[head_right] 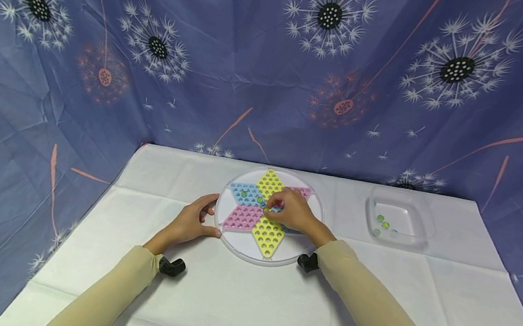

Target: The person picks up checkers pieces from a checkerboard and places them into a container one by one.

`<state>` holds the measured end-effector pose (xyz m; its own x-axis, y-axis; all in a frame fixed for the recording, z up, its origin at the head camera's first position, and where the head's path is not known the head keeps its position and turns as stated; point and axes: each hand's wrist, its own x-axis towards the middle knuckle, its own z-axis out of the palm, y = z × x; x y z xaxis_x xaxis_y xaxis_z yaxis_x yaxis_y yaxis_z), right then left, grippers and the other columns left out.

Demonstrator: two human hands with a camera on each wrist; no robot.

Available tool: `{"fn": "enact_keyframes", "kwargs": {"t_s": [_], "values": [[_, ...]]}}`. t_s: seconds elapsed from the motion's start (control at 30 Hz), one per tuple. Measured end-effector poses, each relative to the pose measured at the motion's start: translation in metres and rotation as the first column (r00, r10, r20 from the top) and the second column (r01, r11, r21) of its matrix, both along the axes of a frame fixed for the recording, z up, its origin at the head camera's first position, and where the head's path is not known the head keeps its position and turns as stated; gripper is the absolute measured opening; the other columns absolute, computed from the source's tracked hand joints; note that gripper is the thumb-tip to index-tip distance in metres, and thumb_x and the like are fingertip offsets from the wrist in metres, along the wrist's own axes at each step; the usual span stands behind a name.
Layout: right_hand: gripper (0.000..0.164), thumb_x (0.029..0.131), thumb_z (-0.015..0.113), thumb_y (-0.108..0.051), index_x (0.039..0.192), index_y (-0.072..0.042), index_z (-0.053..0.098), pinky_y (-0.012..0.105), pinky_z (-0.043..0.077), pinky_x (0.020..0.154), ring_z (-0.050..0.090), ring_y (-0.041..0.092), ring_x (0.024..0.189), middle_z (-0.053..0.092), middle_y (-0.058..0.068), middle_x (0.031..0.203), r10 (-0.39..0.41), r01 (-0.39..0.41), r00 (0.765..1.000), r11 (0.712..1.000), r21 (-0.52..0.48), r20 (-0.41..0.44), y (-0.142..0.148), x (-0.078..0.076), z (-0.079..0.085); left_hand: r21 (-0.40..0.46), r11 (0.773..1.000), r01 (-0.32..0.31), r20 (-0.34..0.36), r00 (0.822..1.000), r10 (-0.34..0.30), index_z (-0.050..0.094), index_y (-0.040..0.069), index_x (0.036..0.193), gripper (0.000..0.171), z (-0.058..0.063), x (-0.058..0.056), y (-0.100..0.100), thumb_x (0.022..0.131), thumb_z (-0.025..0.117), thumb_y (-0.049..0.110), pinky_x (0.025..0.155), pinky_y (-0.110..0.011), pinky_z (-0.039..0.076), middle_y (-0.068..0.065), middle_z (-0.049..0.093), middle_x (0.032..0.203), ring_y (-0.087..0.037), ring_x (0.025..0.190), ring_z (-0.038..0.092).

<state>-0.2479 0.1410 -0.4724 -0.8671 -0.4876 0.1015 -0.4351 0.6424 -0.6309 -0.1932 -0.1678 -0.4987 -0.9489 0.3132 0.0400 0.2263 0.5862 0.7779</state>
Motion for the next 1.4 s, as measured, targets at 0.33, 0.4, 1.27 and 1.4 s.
{"fn": "enact_keyframes", "kwargs": {"t_s": [0.33,0.4,1.27,1.4], "values": [[0.012,0.086,0.085,-0.023,0.091,-0.017,0.077,0.041,0.033,0.086,0.048,0.021,0.086,0.060,0.003,0.090,-0.007,0.007,1.000,1.000,0.018,0.011,0.000,0.000,0.001,-0.002,1.000,-0.003,-0.005,1.000,0.003,0.040,0.006,0.157,0.103,0.000,0.000,0.000,0.071,0.096,0.019,0.076,-0.030,0.042,-0.008,0.059,0.116,-0.018,0.086,0.049],[0.011,0.087,0.085,-0.022,0.091,-0.017,0.077,0.041,0.033,0.085,0.048,0.021,0.087,0.060,0.003,0.090,0.000,0.000,1.000,1.000,0.018,0.012,0.000,0.000,0.001,0.001,1.000,-0.006,-0.003,1.000,0.006,0.040,0.005,0.157,0.104,0.000,0.000,0.000,0.071,0.097,0.019,0.077,-0.030,0.042,-0.007,0.060,0.115,-0.018,0.086,0.049],[0.015,0.088,0.082,-0.016,0.102,-0.015,0.076,0.045,0.047,0.081,0.059,0.032,0.093,0.067,0.013,0.107,0.017,-0.024,0.998,0.994,-0.110,-0.062,-0.004,-0.008,0.026,0.009,1.000,-0.021,0.020,1.000,0.021,0.040,0.006,0.157,0.105,0.000,0.002,0.001,0.071,0.097,0.017,0.078,-0.031,0.042,-0.006,0.059,0.113,-0.017,0.085,0.048],[0.015,0.088,0.083,-0.016,0.101,-0.016,0.076,0.045,0.047,0.081,0.059,0.032,0.093,0.067,0.014,0.106,0.013,-0.021,0.997,0.993,-0.119,-0.071,-0.005,-0.008,0.027,0.010,1.000,-0.020,0.019,1.000,0.020,0.039,0.005,0.157,0.105,0.001,0.002,0.001,0.071,0.097,0.017,0.077,-0.031,0.042,-0.007,0.059,0.112,-0.018,0.085,0.048]]}}
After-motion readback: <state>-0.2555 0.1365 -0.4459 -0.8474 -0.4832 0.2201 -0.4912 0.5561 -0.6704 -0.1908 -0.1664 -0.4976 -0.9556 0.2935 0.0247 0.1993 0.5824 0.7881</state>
